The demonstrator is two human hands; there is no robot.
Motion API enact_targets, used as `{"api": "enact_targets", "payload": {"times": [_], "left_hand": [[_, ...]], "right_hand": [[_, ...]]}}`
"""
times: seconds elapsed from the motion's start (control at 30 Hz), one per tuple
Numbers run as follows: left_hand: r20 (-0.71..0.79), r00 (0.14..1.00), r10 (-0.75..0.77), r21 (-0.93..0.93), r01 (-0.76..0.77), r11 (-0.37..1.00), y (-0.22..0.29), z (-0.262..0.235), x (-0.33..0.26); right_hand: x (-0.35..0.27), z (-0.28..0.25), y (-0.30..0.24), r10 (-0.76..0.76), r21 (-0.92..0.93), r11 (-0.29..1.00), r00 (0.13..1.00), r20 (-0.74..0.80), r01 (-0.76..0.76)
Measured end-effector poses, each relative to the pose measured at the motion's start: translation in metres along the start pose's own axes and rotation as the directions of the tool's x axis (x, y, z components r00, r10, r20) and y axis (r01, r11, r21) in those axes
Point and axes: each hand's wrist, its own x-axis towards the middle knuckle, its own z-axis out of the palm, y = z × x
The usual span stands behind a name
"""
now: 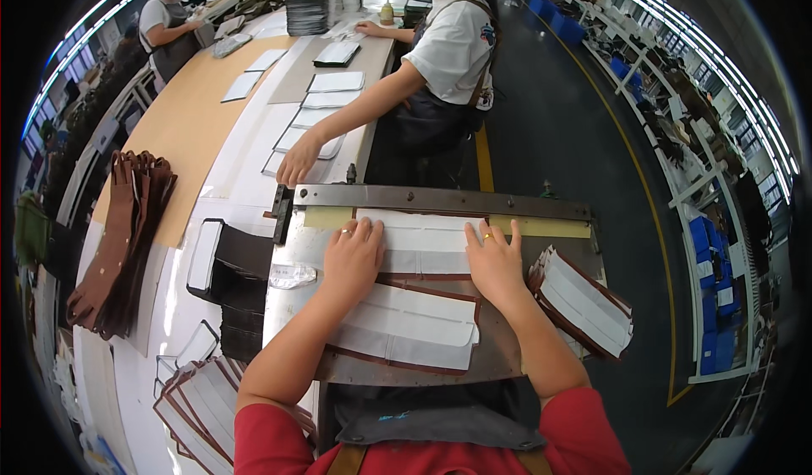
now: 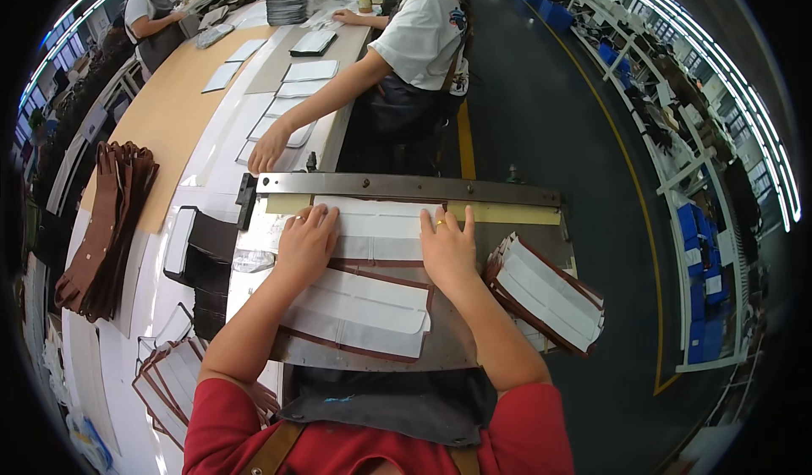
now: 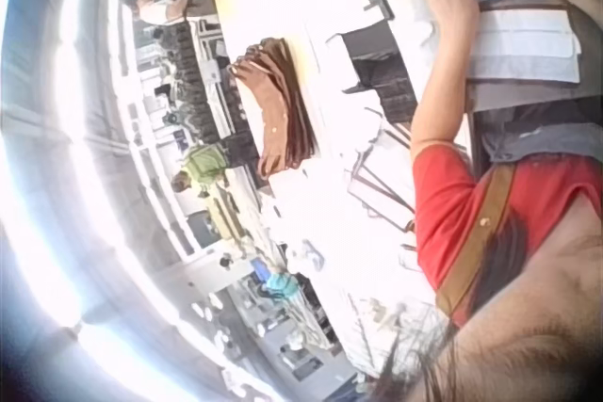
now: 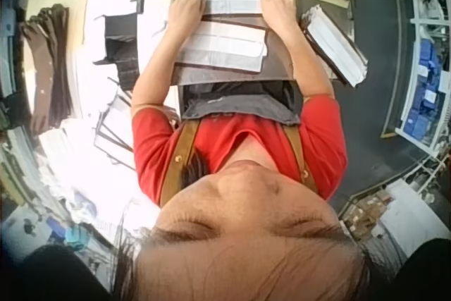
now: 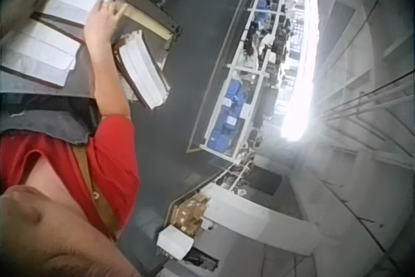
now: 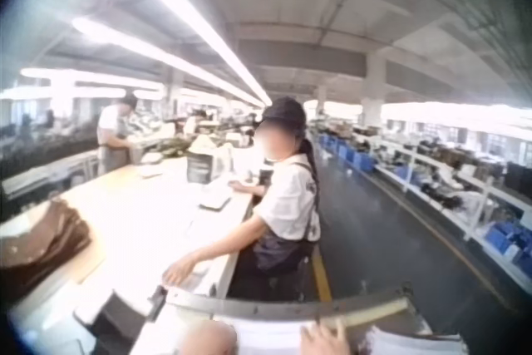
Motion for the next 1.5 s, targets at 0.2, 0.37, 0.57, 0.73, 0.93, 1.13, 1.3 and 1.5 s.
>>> {"api": "enact_targets", "payload": {"times": [0.2,0.37,0.57,0.73,0.93,1.13,1.3,1.5], "left_hand": [[0.152,0.986,-0.061,-0.067,0.072,0.995,-0.01,-0.011,0.002],[-0.012,0.995,-0.095,-0.144,0.092,0.985,-0.027,-0.003,0.004],[0.036,0.993,-0.11,-0.169,0.115,0.979,-0.04,0.004,0.0],[0.06,0.991,-0.12,-0.135,0.127,0.983,-0.036,0.0,0.001],[0.028,0.995,-0.096,0.04,0.095,0.995,-0.022,-0.001,-0.002],[0.05,0.996,-0.08,0.04,0.078,0.996,-0.014,-0.007,-0.001],[-0.047,0.983,-0.179,-0.095,0.174,0.98,-0.019,0.001,-0.001],[0.201,0.906,-0.374,-0.828,0.36,0.429,-0.032,0.008,0.01]], "right_hand": [[-0.002,-0.016,-0.003,-0.012,0.147,0.989,1.0,0.029,0.008],[0.044,0.001,-0.026,-0.095,0.53,0.838,0.991,-0.09,0.129],[0.092,0.026,-0.066,-0.256,0.689,0.677,0.96,-0.108,0.258],[0.098,0.028,-0.074,-0.324,0.652,0.698,0.943,-0.082,0.296],[0.069,0.013,-0.042,-0.286,0.372,0.887,0.958,-0.021,0.273],[0.039,0.001,0.004,-0.065,0.36,0.932,0.996,0.068,0.036],[0.06,-0.009,-0.002,-0.062,0.519,0.849,0.958,0.279,-0.096],[0.05,-0.013,0.007,-0.019,0.812,0.535,0.958,0.286,-0.232]]}}
